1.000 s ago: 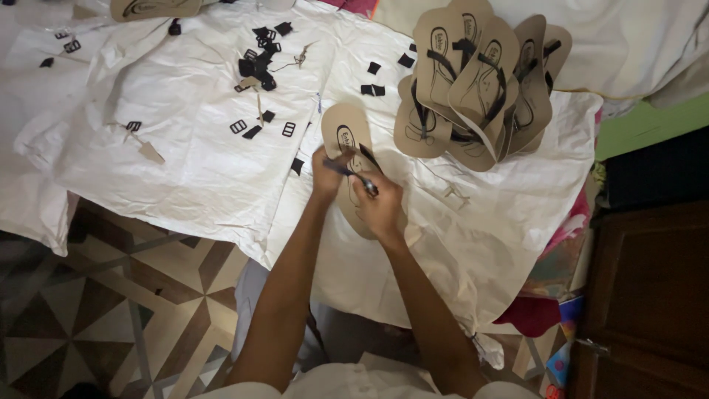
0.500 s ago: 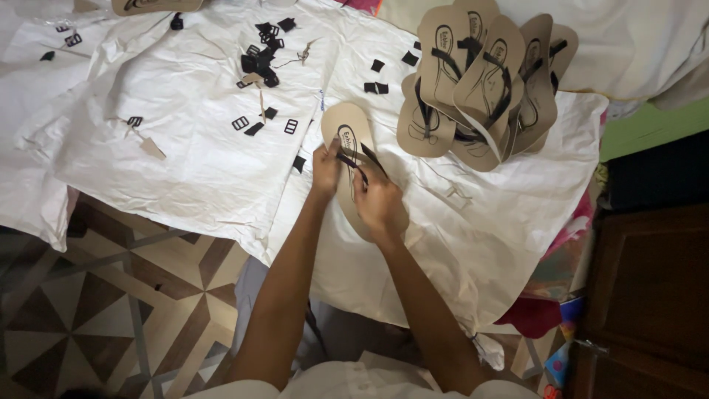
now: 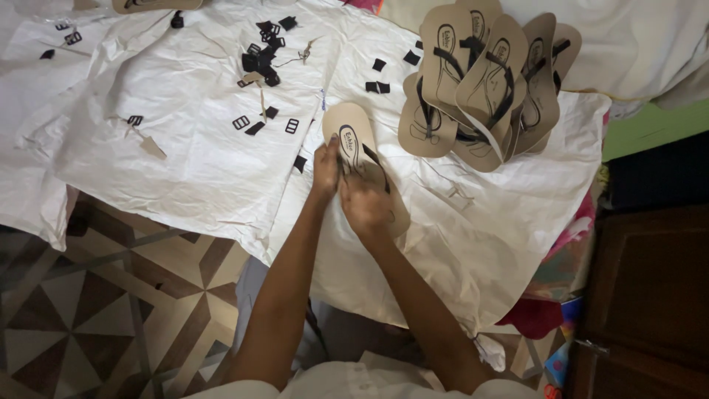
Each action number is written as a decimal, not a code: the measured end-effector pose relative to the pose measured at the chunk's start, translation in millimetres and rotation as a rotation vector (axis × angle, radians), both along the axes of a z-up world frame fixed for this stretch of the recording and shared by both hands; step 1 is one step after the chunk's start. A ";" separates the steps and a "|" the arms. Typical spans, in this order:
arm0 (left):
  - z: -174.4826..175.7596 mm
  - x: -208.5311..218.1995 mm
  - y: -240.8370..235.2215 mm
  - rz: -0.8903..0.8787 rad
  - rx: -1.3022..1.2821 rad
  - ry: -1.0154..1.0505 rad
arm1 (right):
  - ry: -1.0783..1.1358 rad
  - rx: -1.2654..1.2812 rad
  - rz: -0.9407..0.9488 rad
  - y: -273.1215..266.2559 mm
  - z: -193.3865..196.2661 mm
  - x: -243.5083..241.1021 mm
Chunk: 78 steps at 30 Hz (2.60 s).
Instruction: The person assembles straps and buckles onto sandal soles.
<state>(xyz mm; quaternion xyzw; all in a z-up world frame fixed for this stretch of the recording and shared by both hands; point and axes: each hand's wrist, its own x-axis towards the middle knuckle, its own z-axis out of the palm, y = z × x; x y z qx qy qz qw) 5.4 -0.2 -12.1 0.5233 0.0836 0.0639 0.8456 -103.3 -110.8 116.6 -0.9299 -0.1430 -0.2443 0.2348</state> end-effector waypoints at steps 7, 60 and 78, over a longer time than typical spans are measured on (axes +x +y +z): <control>-2.0 1.1 1.8 -0.007 -0.005 0.018 | 0.042 0.023 0.041 6.3 -16.9 13.3; 38.5 -11.8 1.4 -0.116 -0.085 -0.065 | -0.148 0.212 0.062 -27.1 -12.2 -46.3; 43.7 -18.3 -0.2 -0.101 -0.034 -0.083 | 0.284 0.509 -0.086 -68.3 -33.6 -14.2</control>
